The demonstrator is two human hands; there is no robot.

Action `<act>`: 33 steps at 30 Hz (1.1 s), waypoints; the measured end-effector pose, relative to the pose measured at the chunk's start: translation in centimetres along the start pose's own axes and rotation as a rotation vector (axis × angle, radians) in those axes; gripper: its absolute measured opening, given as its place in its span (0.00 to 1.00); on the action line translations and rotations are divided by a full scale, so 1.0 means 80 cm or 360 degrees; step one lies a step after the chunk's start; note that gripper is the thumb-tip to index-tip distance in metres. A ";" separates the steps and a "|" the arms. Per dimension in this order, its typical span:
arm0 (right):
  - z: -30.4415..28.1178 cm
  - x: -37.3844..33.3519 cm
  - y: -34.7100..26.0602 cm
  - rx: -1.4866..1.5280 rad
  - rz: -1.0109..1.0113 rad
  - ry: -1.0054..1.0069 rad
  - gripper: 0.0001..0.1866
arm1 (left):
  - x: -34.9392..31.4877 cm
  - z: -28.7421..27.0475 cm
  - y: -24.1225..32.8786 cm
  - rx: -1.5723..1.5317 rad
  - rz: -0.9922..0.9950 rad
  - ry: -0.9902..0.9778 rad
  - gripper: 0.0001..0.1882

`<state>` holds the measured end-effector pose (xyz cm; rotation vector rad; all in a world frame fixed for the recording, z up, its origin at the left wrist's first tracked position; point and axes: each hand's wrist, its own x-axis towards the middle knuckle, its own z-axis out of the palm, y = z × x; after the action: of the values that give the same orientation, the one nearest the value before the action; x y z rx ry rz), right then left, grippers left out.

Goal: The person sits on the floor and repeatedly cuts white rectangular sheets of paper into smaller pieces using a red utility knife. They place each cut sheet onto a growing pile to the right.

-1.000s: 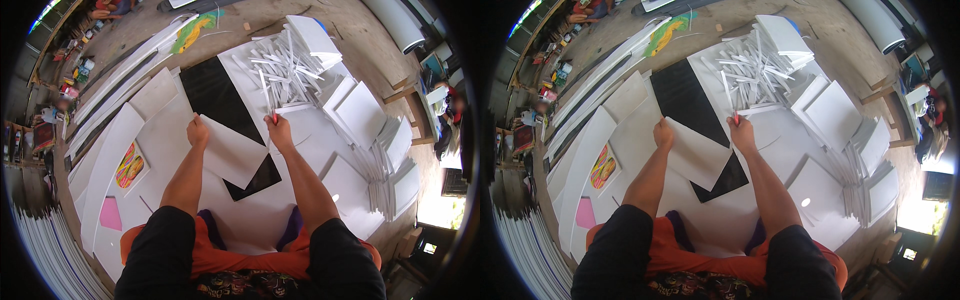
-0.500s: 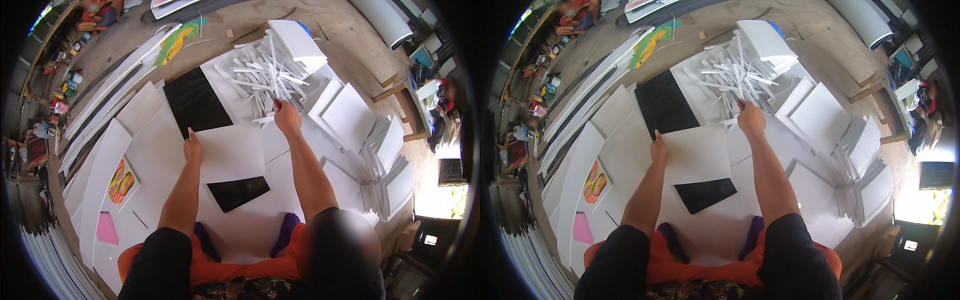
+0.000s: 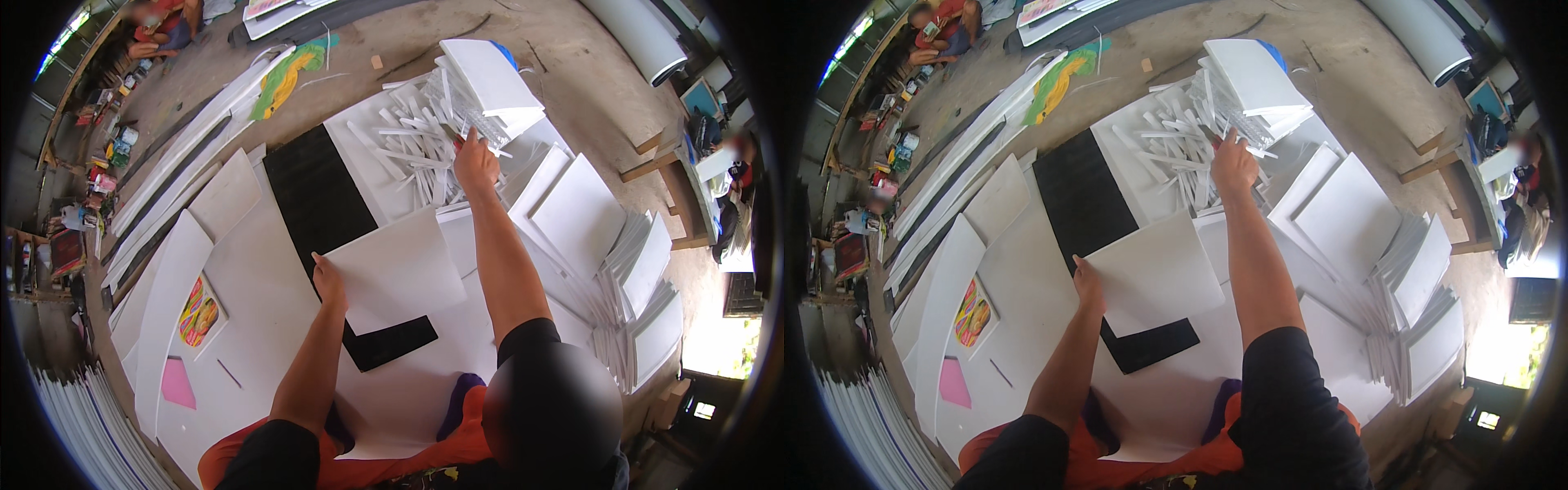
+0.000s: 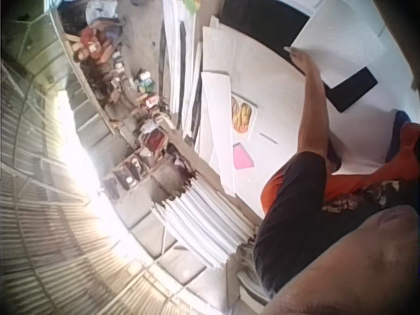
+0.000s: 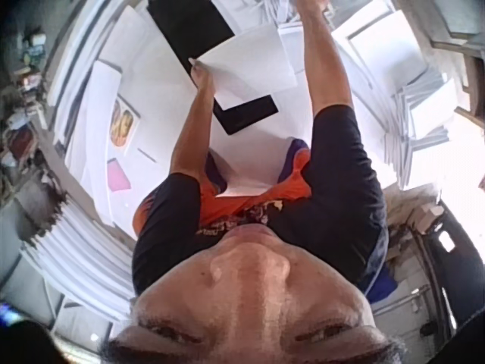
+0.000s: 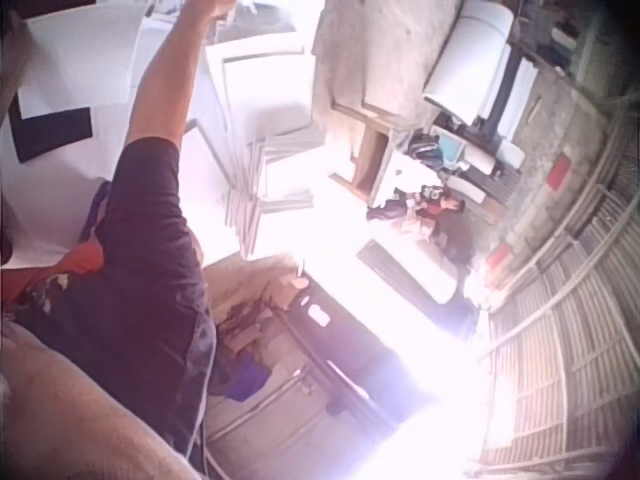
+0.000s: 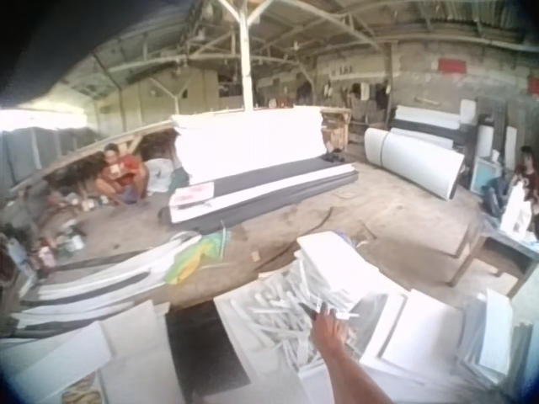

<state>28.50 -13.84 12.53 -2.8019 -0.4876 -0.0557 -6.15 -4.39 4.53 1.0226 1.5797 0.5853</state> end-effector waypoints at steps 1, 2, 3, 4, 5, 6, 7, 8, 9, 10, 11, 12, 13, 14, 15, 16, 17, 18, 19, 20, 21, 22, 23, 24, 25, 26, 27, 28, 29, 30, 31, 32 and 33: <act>-0.003 -0.006 -0.007 0.0098 -0.0028 -0.0024 0.16 | -0.005 -0.003 0.001 -0.0045 0.0019 0.0022 0.38; -0.006 -0.014 -0.014 0.0197 -0.0051 -0.0052 0.17 | -0.008 -0.005 0.003 -0.0063 0.0039 0.0041 0.38; -0.019 -0.022 -0.022 0.0325 -0.0110 -0.0238 0.18 | -0.011 -0.004 0.010 -0.0087 0.0060 0.0062 0.38; -0.025 -0.029 -0.026 0.0452 -0.0166 -0.0423 0.19 | -0.012 -0.004 0.014 -0.0109 0.0081 0.0081 0.38; -0.020 -0.034 -0.025 0.0646 -0.0202 -0.0634 0.24 | -0.009 -0.004 0.014 -0.0082 0.0131 0.0035 0.39; -0.024 -0.039 -0.025 0.0661 -0.0399 -0.0771 0.24 | -0.008 -0.003 0.017 -0.0060 0.0181 -0.0024 0.40; -0.026 -0.049 -0.024 0.0674 -0.0595 -0.0906 0.25 | -0.007 -0.002 0.020 -0.0037 0.0231 -0.0086 0.41; -0.028 -0.061 -0.024 0.0686 -0.0787 -0.1039 0.25 | -0.008 -0.003 0.020 0.0004 0.0258 -0.0097 0.40; -0.035 -0.077 -0.031 0.0550 -0.0896 -0.1001 0.25 | -0.012 -0.007 0.027 0.0042 0.0291 -0.0100 0.39; -0.044 -0.095 -0.037 0.0407 -0.0995 -0.0952 0.25 | -0.015 -0.007 0.032 0.0078 0.0327 -0.0117 0.39; -0.045 -0.107 -0.042 0.0321 -0.1013 -0.0949 0.24 | -0.016 -0.005 0.033 0.0021 0.0347 -0.0125 0.38; -0.048 -0.120 -0.048 0.0280 -0.0979 -0.0955 0.24 | -0.018 -0.005 0.032 -0.0041 0.0364 -0.0131 0.38; -0.051 -0.130 -0.048 0.0231 -0.0935 -0.0958 0.24 | -0.024 0.000 0.031 -0.0102 0.0377 -0.0149 0.38; -0.056 -0.141 -0.045 0.0184 -0.0887 -0.0962 0.24 | -0.030 0.004 0.029 -0.0106 0.0374 -0.0228 0.37; -0.058 -0.155 -0.038 0.0268 -0.0859 -0.0902 0.22 | -0.037 0.009 0.028 -0.0107 0.0376 -0.0308 0.37; -0.061 -0.164 -0.029 0.0281 -0.0814 -0.0888 0.22 | -0.044 0.015 0.026 -0.0105 0.0377 -0.0391 0.36; -0.065 -0.173 -0.019 0.0295 -0.0765 -0.0872 0.22 | -0.053 0.027 0.024 -0.0158 0.0428 -0.0459 0.35; -0.069 -0.186 -0.010 0.0317 -0.0715 -0.0866 0.21 | -0.065 0.035 0.020 -0.0120 0.0477 -0.0477 0.33; -0.081 -0.196 0.004 0.0342 -0.0615 -0.0812 0.20 | -0.079 0.043 0.016 -0.0080 0.0527 -0.0500 0.32; -0.084 -0.201 0.018 0.0352 -0.0522 -0.0829 0.20 | -0.090 0.049 0.015 -0.0039 0.0579 -0.0528 0.31; -0.088 -0.204 0.045 0.0338 -0.0396 -0.0843 0.19 | -0.109 0.056 0.013 0.0025 0.0448 -0.0632 0.28; -0.094 -0.208 0.064 0.0334 -0.0284 -0.0861 0.19 | -0.118 0.060 0.001 0.0042 0.0493 -0.0683 0.27; -0.100 -0.214 0.084 0.0267 -0.0194 -0.0875 0.18 | -0.127 0.065 -0.011 0.0058 0.0538 -0.0736 0.25; -0.112 -0.222 0.107 0.0226 -0.0109 -0.0878 0.18 | -0.140 0.075 -0.020 0.0060 0.0586 -0.0797 0.25; -0.121 -0.227 0.131 0.0195 -0.0029 -0.0880 0.18 | -0.154 0.078 -0.030 0.0029 0.0576 -0.0925 0.20; -0.131 -0.234 0.156 0.0166 0.0051 -0.0885 0.17 | -0.170 0.081 -0.041 0.0092 0.0530 -0.1053 0.19; -0.138 -0.244 0.181 0.0129 0.0130 -0.0869 0.17 | -0.189 0.083 -0.053 0.0161 0.0481 -0.1176 0.18; -0.144 -0.254 0.200 0.0130 0.0186 -0.0846 0.17 | -0.205 0.084 -0.063 0.0229 0.0435 -0.1291 0.18; -0.149 -0.264 0.219 0.0132 0.0239 -0.0826 0.17 | -0.216 0.093 -0.084 0.0148 0.0347 -0.1335 0.17; -0.154 -0.276 0.238 0.0129 0.0295 -0.0809 0.17 | -0.232 0.100 -0.098 0.0163 0.0338 -0.1392 0.17; -0.153 -0.287 0.257 0.0072 0.0337 -0.0745 0.17 | -0.248 0.107 -0.112 0.0177 0.0329 -0.1445 0.17; -0.150 -0.299 0.277 0.0014 0.0374 -0.0684 0.16 | -0.259 0.112 -0.123 0.0188 0.0320 -0.1493 0.17; -0.150 -0.308 0.292 -0.0042 0.0404 -0.0619 0.16 | -0.265 0.121 -0.130 0.0297 0.0302 -0.1670 0.22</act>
<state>13.32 -46.37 15.24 -2.8805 -0.2086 0.5472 0.23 -29.06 4.67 1.3207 0.6117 -0.0290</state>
